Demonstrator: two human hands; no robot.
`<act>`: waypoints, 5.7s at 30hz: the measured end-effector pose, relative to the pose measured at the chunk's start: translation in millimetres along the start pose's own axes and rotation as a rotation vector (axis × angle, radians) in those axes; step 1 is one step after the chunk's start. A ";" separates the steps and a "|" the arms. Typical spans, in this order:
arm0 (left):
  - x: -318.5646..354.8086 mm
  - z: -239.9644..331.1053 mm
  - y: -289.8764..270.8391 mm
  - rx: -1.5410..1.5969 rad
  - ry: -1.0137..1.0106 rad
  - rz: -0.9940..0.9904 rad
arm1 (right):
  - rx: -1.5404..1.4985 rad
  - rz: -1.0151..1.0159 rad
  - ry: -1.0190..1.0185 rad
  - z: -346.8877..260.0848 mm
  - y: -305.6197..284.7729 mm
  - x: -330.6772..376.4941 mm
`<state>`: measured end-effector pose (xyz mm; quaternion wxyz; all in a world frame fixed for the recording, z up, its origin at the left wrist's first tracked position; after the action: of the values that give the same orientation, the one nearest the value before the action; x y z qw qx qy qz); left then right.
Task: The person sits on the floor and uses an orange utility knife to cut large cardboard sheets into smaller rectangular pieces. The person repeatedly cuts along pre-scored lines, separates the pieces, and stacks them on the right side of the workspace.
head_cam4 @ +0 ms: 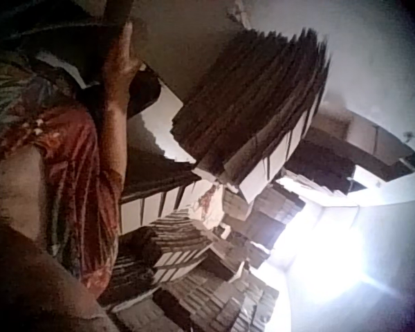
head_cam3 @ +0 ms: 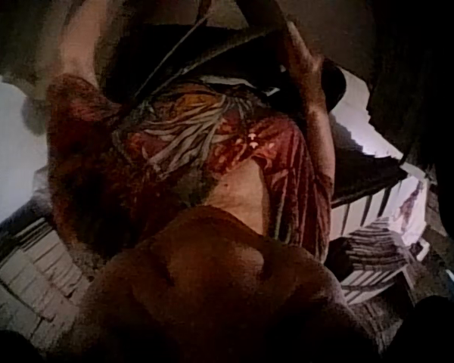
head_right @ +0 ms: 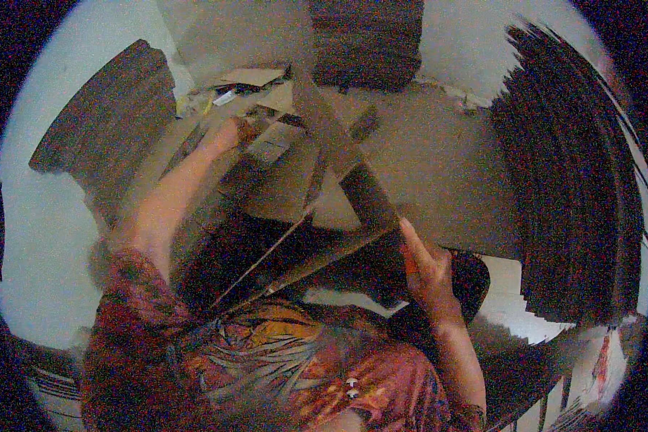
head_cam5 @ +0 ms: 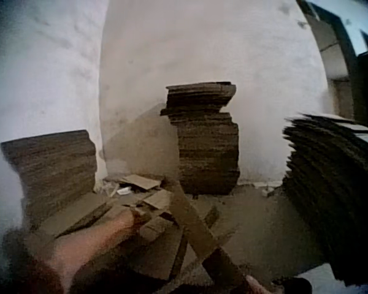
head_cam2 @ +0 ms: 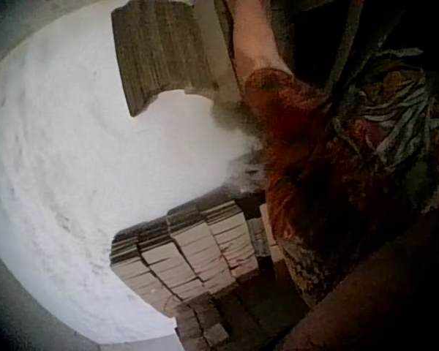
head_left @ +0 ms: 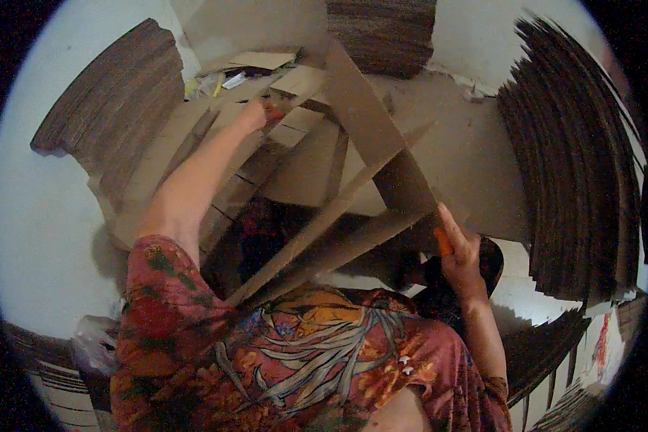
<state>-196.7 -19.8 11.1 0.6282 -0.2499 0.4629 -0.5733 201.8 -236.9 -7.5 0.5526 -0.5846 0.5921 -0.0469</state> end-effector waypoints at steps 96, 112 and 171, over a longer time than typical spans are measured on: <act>96.5 103.4 40.7 0.331 0.023 -0.171 | -0.223 0.142 0.680 170.8 -81.8 10.8; 82.5 330.2 172.2 0.130 0.491 -0.598 | -0.228 0.186 0.599 170.2 -59.1 5.9; -65.0 220.8 153.9 0.092 0.239 -0.283 | 0.336 -0.417 0.431 94.9 -60.8 -21.0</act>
<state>75.8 27.7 -1.1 0.4926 -0.2135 0.4676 -0.7022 301.9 -184.2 11.2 0.4821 -0.5705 0.5471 -0.3780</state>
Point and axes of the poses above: each hand's wrist, its own x-axis away from the middle knuckle, its own y-axis out of the palm, z = x × y, the point moved 8 cm from there along -x, towards the middle knuckle, and after that the axes turned 9 degrees about x, right-handed, at the moved point
